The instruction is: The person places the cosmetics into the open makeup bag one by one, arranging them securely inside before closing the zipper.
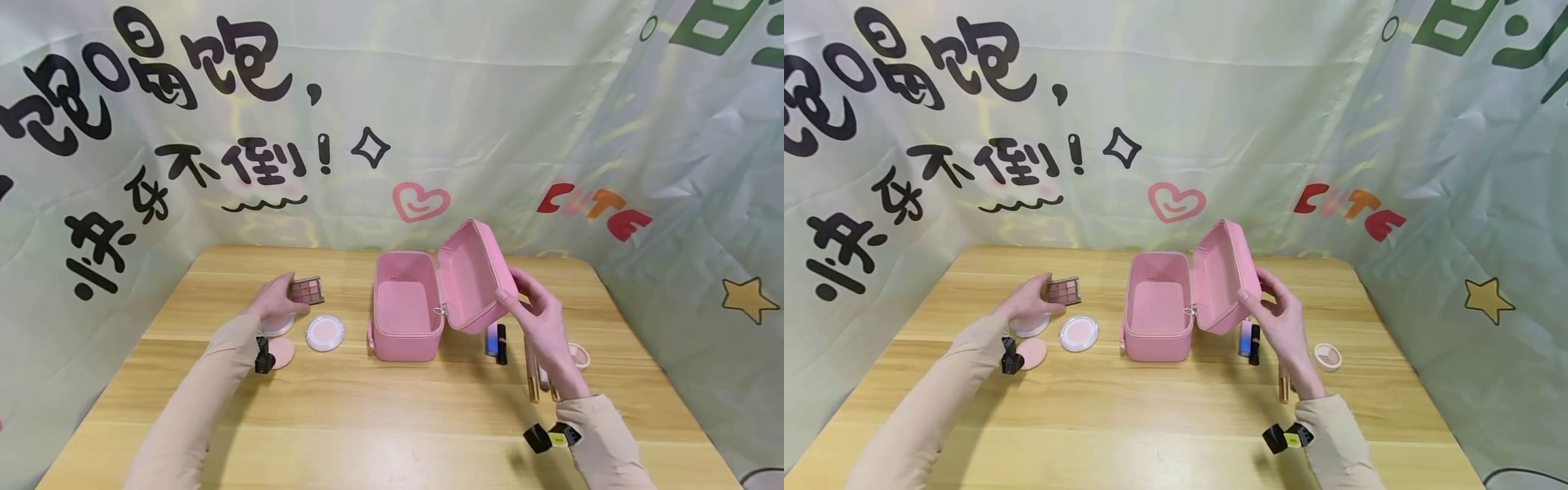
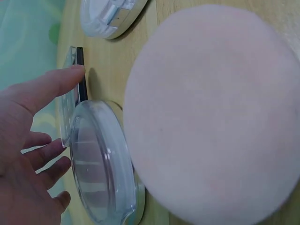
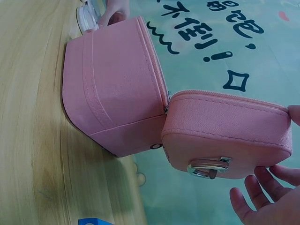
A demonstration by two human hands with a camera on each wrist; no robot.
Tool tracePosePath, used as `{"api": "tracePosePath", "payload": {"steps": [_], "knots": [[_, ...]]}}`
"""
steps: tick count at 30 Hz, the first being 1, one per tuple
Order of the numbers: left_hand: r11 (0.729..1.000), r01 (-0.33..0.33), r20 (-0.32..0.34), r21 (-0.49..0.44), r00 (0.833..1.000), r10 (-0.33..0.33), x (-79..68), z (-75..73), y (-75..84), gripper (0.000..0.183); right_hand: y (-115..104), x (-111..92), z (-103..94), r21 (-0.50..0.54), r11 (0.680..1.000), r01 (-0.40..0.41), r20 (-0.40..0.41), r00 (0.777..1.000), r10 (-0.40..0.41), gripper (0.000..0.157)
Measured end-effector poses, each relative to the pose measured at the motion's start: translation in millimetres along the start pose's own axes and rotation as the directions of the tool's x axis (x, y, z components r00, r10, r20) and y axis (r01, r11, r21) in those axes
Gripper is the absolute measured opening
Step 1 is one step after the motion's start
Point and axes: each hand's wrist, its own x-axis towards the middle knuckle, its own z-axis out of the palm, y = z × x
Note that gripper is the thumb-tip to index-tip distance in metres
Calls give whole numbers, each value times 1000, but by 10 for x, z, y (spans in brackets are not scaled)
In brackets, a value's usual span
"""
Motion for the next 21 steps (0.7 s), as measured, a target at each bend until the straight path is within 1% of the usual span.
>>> {"api": "tracePosePath", "payload": {"steps": [9,14,21], "knots": [[1000,7,-12,1,1000,-7,38,35,10,83,4,0,-5,4,1000,-3,-1,1000,3,50],[1000,-3,-10,7,1000,3,26,37,18,84,3,-2,-8,3,1000,-5,1,1000,5,50],[998,-17,-22,58,1000,19,17,49,21,86,0,-5,-12,-2,1000,-9,0,1000,9,51]]}}
